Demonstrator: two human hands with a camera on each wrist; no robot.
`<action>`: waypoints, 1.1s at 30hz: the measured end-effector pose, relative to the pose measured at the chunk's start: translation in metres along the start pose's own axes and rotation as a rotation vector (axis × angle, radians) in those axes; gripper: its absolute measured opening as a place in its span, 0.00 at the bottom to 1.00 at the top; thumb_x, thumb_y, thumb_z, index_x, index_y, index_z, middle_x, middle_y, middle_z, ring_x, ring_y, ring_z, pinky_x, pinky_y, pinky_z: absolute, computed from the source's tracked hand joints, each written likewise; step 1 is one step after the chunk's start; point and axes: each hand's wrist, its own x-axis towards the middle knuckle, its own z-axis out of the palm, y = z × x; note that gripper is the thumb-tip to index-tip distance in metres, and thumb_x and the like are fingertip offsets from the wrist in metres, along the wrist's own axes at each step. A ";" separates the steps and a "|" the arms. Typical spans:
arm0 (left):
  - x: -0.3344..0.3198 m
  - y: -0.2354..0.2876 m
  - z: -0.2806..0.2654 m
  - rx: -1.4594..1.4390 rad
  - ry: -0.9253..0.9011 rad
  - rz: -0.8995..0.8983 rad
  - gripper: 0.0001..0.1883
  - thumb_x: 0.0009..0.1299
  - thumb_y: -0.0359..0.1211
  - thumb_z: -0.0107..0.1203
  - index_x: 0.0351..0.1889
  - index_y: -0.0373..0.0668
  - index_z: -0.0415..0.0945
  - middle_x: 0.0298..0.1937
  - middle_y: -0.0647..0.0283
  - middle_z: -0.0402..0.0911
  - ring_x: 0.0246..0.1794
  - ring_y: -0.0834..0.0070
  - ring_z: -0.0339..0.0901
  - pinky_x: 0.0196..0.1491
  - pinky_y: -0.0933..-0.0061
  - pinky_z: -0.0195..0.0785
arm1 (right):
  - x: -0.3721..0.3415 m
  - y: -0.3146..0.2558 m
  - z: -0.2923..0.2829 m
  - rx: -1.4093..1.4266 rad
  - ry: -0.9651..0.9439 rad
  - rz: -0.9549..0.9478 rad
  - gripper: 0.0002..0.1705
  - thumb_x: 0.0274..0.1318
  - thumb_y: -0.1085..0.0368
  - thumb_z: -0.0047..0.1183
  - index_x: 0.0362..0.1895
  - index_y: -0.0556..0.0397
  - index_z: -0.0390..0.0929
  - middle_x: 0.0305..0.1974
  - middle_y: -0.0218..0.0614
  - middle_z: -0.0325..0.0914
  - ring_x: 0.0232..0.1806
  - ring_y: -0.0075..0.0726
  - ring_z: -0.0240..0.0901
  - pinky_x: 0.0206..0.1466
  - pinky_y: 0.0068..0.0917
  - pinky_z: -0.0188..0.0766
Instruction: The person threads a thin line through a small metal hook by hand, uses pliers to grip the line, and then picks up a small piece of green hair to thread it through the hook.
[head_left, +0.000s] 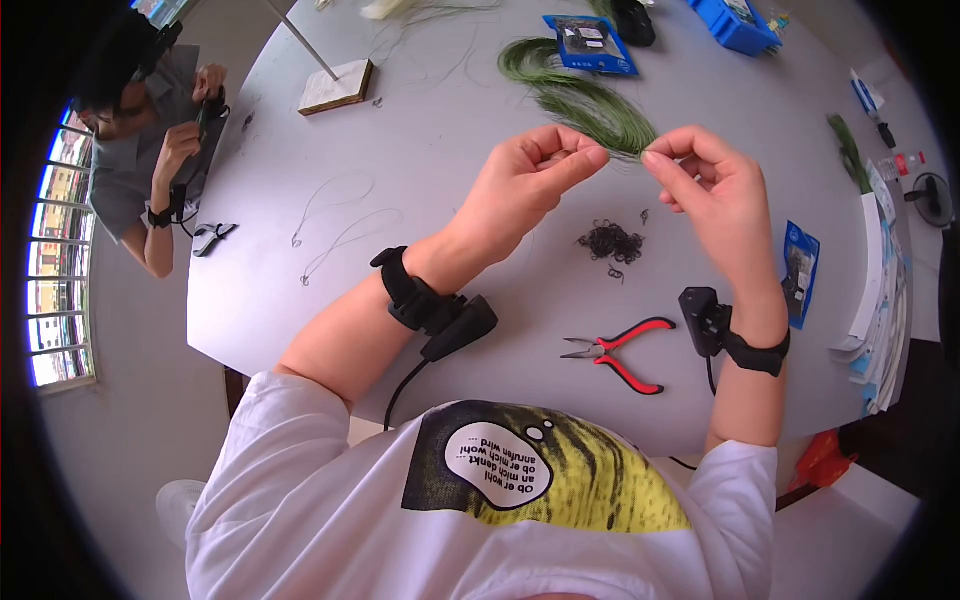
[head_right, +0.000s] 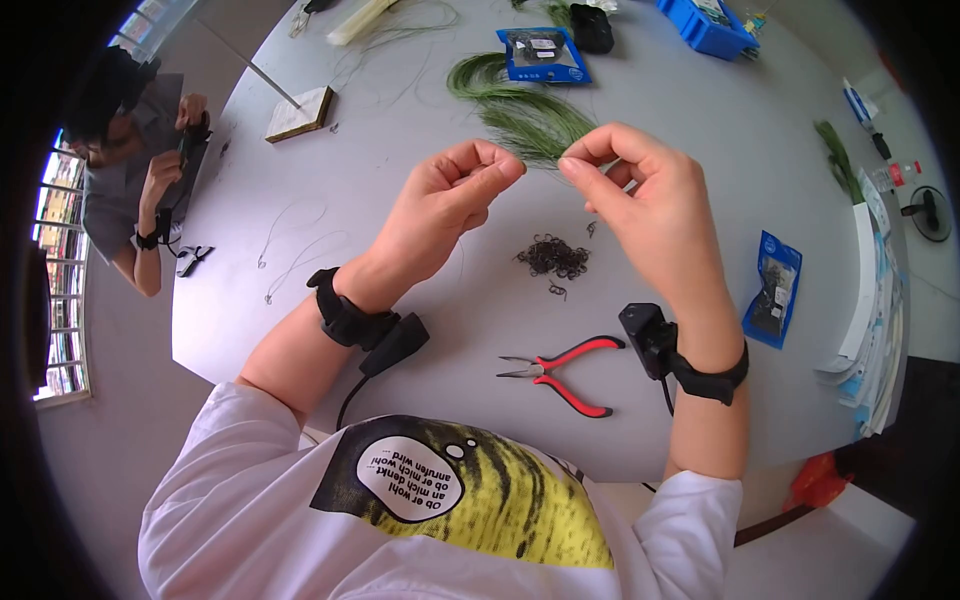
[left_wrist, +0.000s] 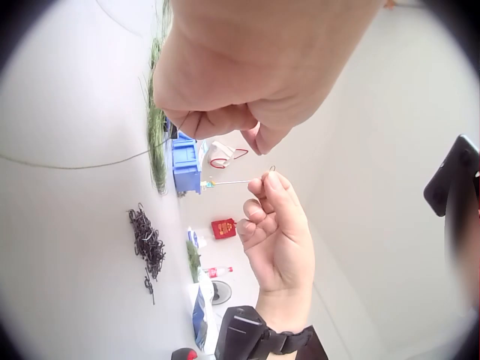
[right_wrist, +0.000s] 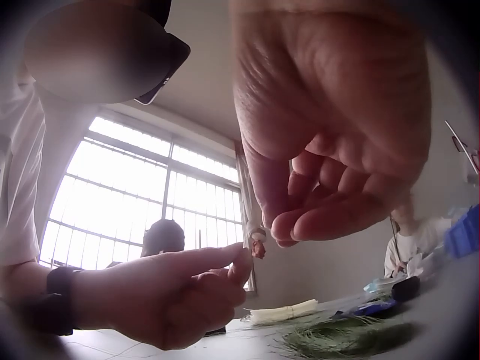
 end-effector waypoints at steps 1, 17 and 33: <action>0.000 0.000 0.000 -0.001 0.002 -0.001 0.08 0.74 0.37 0.57 0.42 0.43 0.77 0.30 0.79 0.71 0.22 0.93 0.52 0.24 0.86 0.44 | 0.000 0.000 -0.003 -0.048 0.003 -0.019 0.05 0.57 0.69 0.60 0.32 0.58 0.80 0.30 0.28 0.79 0.26 0.18 0.70 0.28 0.18 0.68; -0.003 0.004 0.004 0.042 -0.025 0.041 0.11 0.72 0.40 0.60 0.42 0.43 0.79 0.34 0.78 0.75 0.25 0.93 0.56 0.27 0.87 0.49 | -0.001 0.006 0.004 -0.074 -0.073 -0.146 0.05 0.56 0.71 0.60 0.31 0.58 0.78 0.29 0.28 0.78 0.25 0.20 0.69 0.30 0.20 0.66; -0.006 0.002 0.006 0.061 -0.024 -0.011 0.10 0.73 0.38 0.59 0.42 0.40 0.80 0.31 0.77 0.74 0.23 0.92 0.55 0.24 0.86 0.47 | -0.007 -0.004 0.010 -0.169 -0.053 -0.172 0.04 0.54 0.72 0.60 0.32 0.59 0.78 0.32 0.33 0.80 0.28 0.25 0.77 0.29 0.22 0.71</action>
